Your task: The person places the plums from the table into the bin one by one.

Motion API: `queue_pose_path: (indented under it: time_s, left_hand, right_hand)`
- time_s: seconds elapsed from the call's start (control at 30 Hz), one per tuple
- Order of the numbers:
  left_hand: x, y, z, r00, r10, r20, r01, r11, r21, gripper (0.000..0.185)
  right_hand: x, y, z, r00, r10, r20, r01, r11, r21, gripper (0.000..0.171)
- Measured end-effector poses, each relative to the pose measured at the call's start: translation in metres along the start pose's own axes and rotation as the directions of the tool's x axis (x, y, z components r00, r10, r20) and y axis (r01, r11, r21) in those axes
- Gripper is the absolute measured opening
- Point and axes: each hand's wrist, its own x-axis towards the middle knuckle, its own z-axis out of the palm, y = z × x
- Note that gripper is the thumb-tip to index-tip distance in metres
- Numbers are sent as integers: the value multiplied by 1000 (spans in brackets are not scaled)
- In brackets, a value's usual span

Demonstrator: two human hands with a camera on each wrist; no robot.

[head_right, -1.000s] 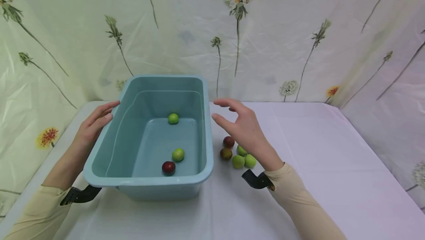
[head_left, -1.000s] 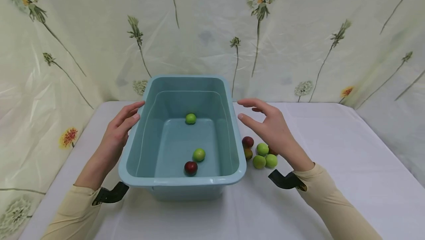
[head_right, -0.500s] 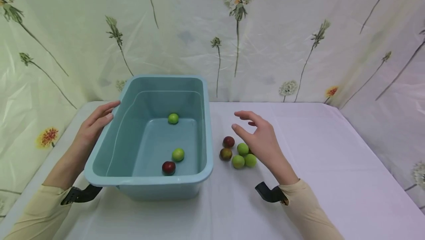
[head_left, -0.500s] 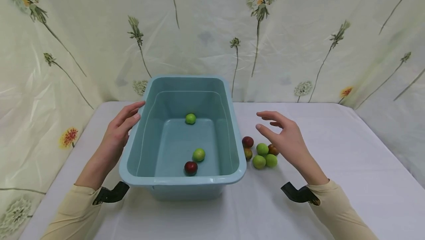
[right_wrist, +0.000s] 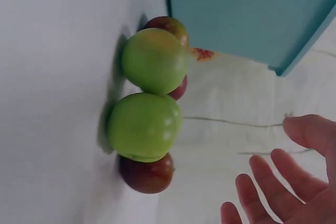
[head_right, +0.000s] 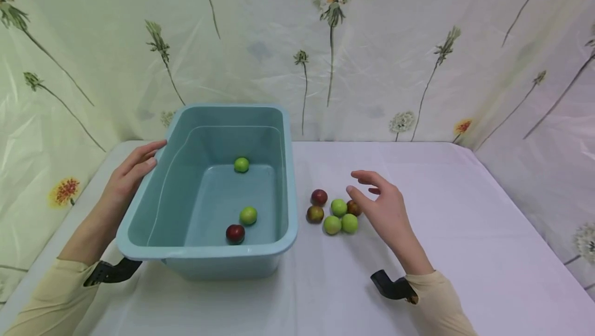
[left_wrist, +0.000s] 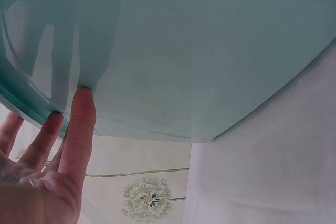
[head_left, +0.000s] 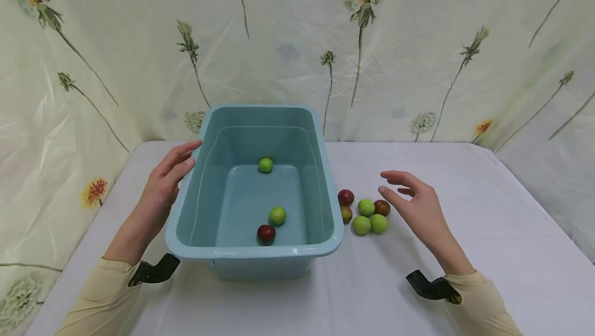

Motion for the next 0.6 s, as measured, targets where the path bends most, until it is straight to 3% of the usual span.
queue_pose_path:
  time_s: [0.33,0.6]
  left_hand:
    - [0,1,0,1000,-10,-1,10,1000,2,46]
    - [0,1,-1,1000,-9,11,9,1000,10,46]
  right_hand:
    - [-7,16,0,999,35,27,-35,999,-10,41]
    - [-6,36,-2,992,86,96,-84,996,-22,41]
